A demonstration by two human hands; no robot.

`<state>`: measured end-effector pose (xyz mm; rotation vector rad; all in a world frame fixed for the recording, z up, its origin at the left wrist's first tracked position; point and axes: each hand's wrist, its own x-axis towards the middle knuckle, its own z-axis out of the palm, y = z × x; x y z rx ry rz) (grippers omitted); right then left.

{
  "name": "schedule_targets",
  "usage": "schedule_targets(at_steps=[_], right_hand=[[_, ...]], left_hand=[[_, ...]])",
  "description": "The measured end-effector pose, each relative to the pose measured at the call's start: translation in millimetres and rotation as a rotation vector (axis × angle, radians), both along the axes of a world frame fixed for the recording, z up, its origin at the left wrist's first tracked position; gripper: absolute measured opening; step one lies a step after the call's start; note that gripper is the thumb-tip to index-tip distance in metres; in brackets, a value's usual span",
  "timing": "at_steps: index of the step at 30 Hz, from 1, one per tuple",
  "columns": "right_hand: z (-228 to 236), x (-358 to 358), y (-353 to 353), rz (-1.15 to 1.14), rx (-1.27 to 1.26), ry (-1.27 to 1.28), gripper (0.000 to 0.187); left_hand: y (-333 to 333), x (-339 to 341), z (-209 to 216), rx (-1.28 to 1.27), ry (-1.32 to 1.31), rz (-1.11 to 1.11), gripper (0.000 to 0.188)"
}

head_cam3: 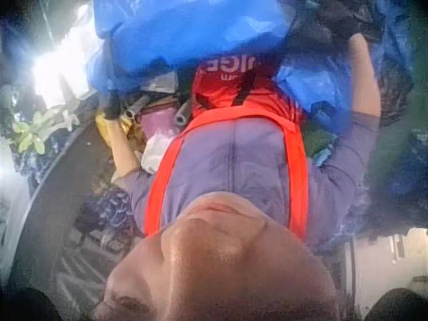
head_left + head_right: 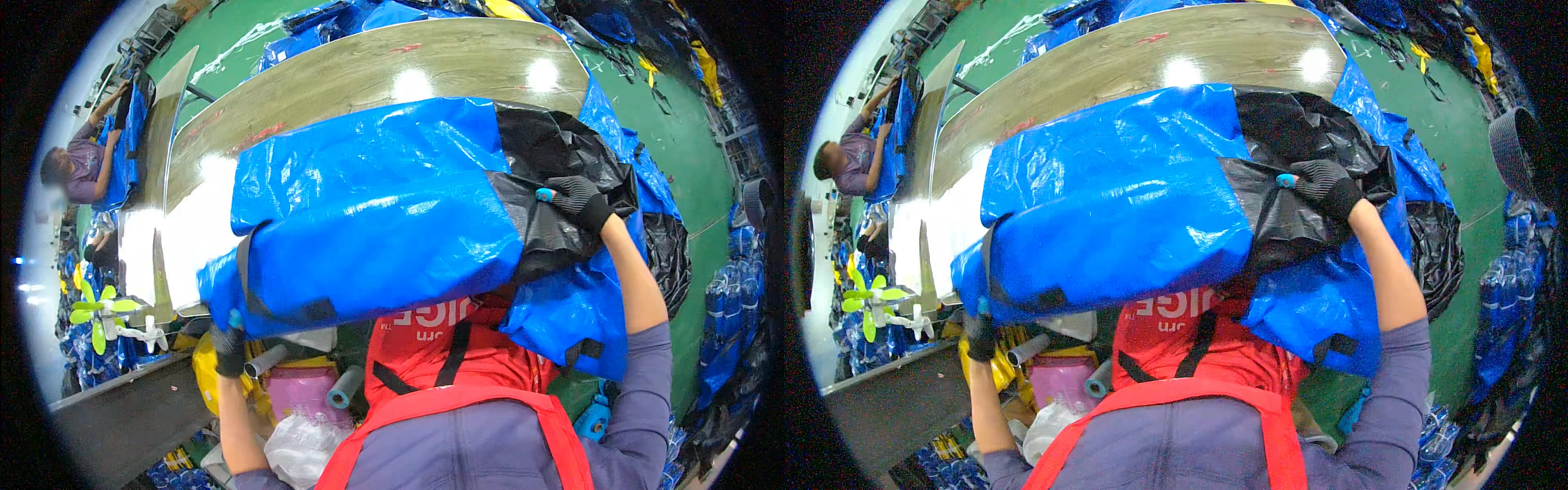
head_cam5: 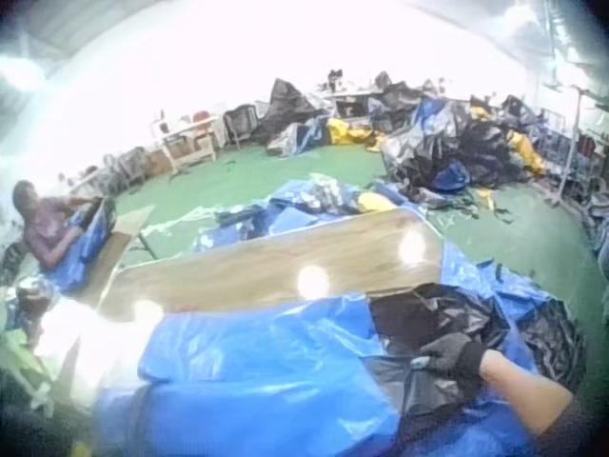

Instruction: The person repeatedly folds blue and black plastic bags and places them into clear plastic packaging on a table. The person handles the bags one at a time, folds them, and inserts them into the packaging.

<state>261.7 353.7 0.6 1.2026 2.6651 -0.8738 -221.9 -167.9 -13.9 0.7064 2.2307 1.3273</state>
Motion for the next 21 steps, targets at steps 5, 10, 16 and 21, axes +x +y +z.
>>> schedule_targets(at_steps=[5, 10, 16, 21], right_hand=[[-8.4, 24.3, -1.3, 0.068, 0.269, -0.103, 0.05], [-8.5, 22.7, -2.3, 0.242, 0.41, -0.103, 0.029], [10.8, 24.8, -27.9, 0.14, 0.34, -0.222, 0.044], [30.6, 24.2, -49.6, 0.004, 0.314, -0.171, 0.056]], left_hand=[[48.8, -29.0, -48.8, -0.462, 0.318, -0.173, 0.054], [127.0, 27.2, 30.8, -0.392, 0.943, -0.037, 0.064], [268.3, 131.0, 39.5, -0.262, 1.075, -0.894, 0.064], [319.3, 163.6, 37.8, -0.299, 1.008, -1.186, 0.063]])
